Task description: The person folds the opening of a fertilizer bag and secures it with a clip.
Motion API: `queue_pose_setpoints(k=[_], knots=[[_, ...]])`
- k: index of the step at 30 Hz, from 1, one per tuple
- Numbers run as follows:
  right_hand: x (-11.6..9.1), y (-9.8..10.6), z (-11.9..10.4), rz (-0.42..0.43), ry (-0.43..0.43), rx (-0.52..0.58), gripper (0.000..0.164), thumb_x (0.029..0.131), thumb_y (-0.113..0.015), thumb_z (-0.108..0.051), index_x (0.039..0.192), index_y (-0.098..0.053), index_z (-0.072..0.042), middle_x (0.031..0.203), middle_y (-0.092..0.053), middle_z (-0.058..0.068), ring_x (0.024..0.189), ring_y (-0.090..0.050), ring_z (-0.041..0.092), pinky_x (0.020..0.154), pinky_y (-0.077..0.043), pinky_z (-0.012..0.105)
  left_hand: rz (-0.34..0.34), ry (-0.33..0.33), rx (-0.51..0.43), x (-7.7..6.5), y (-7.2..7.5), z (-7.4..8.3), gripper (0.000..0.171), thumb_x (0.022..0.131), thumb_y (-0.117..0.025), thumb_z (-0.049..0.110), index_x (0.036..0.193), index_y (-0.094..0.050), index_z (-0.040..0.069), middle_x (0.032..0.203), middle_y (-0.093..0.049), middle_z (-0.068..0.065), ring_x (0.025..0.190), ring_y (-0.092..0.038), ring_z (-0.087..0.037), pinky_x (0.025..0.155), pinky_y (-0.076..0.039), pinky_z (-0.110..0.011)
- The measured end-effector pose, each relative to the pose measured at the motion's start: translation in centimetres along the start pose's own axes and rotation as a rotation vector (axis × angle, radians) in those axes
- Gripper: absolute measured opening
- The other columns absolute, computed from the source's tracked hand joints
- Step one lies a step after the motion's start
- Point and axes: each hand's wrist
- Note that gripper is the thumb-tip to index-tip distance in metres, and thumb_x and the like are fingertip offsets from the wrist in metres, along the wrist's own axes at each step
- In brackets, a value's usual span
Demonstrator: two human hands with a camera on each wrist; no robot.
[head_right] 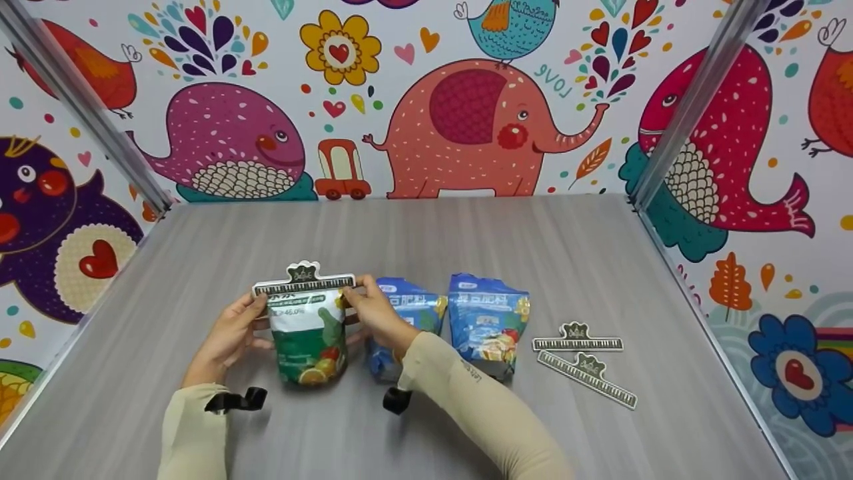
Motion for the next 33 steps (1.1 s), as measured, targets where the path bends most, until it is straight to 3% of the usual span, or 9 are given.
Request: queue_pose_setpoints(k=[7,14,18,21,25,33], knots=[[0.3,-0.2,0.3,0.034,-0.059,0.042,0.013,0.109,-0.041,-0.023,0.113,-0.043,-0.011,0.100,-0.053,0.012,0.076,-0.058,0.026,0.057,-0.055,0.045,-0.006,0.048,-0.013,-0.2,0.3,0.2,0.020,0.106,-0.050,0.021,0.102,-0.059,0.004,0.089,-0.069,-0.006,0.075,-0.068,-0.019,0.047,-0.055,-0.034],[0.2,-0.3,0.4,0.011,-0.089,0.089,0.017,0.107,-0.041,-0.029,0.112,-0.041,-0.013,0.106,-0.053,0.014,0.086,-0.057,0.032,0.072,-0.054,0.059,-0.009,0.089,-0.040,-0.4,0.6,0.6,0.032,0.106,-0.045,0.028,0.112,-0.059,0.000,0.089,-0.068,-0.008,0.076,-0.066,-0.020,0.048,-0.055,-0.035],[0.2,-0.4,0.4,-0.008,-0.108,0.110,0.027,0.107,-0.039,-0.035,0.121,-0.038,-0.011,0.124,-0.051,0.023,0.107,-0.055,0.044,0.083,-0.048,0.067,-0.003,0.096,-0.041,-0.4,0.8,0.7,0.039,0.107,-0.043,0.032,0.118,-0.056,-0.003,0.092,-0.068,-0.010,0.077,-0.066,-0.022,0.049,-0.056,-0.038],[0.2,-0.4,0.5,-0.020,-0.124,0.130,0.040,0.107,-0.037,-0.037,0.136,-0.031,-0.010,0.138,-0.044,0.030,0.122,-0.047,0.052,0.088,-0.044,0.069,-0.001,0.104,-0.034,-0.5,0.9,0.6,0.039,0.107,-0.041,0.035,0.109,-0.055,0.000,0.095,-0.069,-0.011,0.079,-0.067,-0.022,0.050,-0.056,-0.040],[0.2,-0.5,0.7,-0.025,-0.143,0.147,0.055,0.106,-0.037,-0.037,0.151,-0.018,-0.009,0.147,-0.037,0.033,0.130,-0.041,0.054,0.091,-0.043,0.068,-0.005,0.118,-0.030,-0.5,1.2,0.5,0.037,0.107,-0.039,0.038,0.101,-0.051,0.004,0.103,-0.069,-0.014,0.082,-0.068,-0.023,0.053,-0.057,-0.042],[0.2,-0.9,1.1,-0.053,-0.166,0.153,0.061,0.106,-0.036,-0.037,0.155,-0.016,-0.006,0.153,-0.029,0.033,0.134,-0.037,0.053,0.096,-0.042,0.065,-0.030,0.151,0.004,-0.4,1.7,0.4,0.061,0.107,-0.035,0.044,0.130,-0.046,-0.011,0.128,-0.059,-0.028,0.090,-0.068,-0.026,0.057,-0.058,-0.041]])
Point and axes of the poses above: each hand's wrist, its own x-axis towards the middle knuckle, its own y-axis out of the back of the hand, z = x × y
